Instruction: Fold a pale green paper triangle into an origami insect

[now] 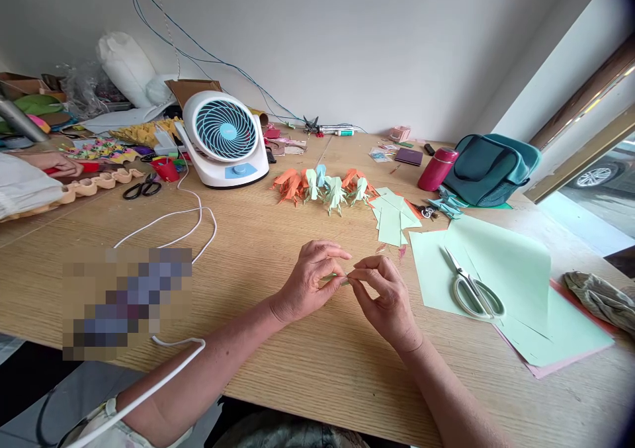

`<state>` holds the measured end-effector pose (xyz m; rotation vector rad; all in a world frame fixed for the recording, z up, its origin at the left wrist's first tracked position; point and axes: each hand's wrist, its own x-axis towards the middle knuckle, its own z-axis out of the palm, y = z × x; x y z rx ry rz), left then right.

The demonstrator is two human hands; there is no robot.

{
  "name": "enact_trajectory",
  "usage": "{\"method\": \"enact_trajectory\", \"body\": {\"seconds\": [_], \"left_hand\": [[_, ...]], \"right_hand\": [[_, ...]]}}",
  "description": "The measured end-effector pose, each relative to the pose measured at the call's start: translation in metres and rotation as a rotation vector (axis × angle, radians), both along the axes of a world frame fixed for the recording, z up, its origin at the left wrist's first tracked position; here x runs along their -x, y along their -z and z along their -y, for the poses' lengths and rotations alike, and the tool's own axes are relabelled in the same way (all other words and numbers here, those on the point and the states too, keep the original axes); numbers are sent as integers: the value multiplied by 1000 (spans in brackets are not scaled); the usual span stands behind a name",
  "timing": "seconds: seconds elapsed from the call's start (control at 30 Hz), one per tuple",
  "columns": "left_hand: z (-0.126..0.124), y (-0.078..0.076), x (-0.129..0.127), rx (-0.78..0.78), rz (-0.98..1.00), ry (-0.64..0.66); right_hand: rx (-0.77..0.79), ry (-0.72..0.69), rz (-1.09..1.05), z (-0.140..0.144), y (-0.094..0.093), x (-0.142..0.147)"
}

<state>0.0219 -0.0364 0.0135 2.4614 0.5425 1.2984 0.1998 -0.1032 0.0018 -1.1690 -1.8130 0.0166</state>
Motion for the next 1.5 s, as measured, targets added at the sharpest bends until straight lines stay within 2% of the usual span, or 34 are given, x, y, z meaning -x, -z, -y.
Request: {"method": "enact_trajectory", "body": {"seconds": [0.2,0.33,0.53,0.77,1.1,1.37,1.5], "left_hand": [[-3,-5,3,68,73,-40],[-6,-5,4,56,63,-63],[-6,-2,3,-25,-17,-105],[-1,-3,0,46,26,-93],[-3,1,0,23,-4,-110],[-2,-1,1,139,-14,-119],[-1,-3,0,216,31,-60]], "right_hand": [[2,13,-92,-4,-3,-11],[67,-13,-174,-6,-5,-15],[124,-96,-203,-5,-4,-10],[159,-81,-255,-5,-3,-6],[199,-115,-274,-3,0,-4],[201,-55,-364,-4,6,-4],[201,-77,-448,-6,10,-5]]}}
